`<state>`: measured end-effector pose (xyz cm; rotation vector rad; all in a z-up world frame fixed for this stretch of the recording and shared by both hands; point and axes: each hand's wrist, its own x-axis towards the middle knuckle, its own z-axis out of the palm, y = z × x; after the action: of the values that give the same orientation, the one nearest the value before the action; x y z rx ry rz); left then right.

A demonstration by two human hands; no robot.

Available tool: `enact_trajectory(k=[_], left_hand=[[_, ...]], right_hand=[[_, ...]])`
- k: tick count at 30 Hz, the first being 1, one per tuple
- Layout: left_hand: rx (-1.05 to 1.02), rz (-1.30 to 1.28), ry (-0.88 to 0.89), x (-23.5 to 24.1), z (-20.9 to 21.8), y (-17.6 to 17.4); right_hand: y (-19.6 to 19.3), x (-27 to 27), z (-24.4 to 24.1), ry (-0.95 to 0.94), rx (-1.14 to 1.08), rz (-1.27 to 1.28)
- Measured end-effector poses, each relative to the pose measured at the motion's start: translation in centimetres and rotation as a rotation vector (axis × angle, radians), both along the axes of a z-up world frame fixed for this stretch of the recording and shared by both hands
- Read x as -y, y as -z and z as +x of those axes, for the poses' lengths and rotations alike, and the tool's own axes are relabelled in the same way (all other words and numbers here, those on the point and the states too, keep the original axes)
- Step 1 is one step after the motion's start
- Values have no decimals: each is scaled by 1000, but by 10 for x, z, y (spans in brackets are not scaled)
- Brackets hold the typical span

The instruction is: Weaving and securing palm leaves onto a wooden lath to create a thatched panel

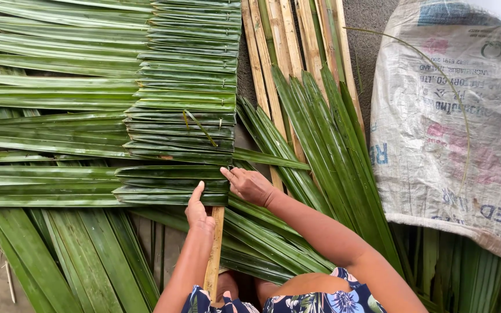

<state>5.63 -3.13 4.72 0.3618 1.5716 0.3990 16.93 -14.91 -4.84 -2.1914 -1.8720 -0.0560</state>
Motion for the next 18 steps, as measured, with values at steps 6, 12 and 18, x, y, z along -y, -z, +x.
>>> enact_trajectory(k=[6, 12, 18], left_hand=[[0, -2, 7, -4, -3, 2], [15, 2, 21, -9, 3, 11], [-68, 58, 99, -16, 5, 63]], right_hand=[[23, 0, -12, 100, 19, 47], [31, -5, -16, 234, 32, 73], [16, -12, -21, 301, 53, 140]])
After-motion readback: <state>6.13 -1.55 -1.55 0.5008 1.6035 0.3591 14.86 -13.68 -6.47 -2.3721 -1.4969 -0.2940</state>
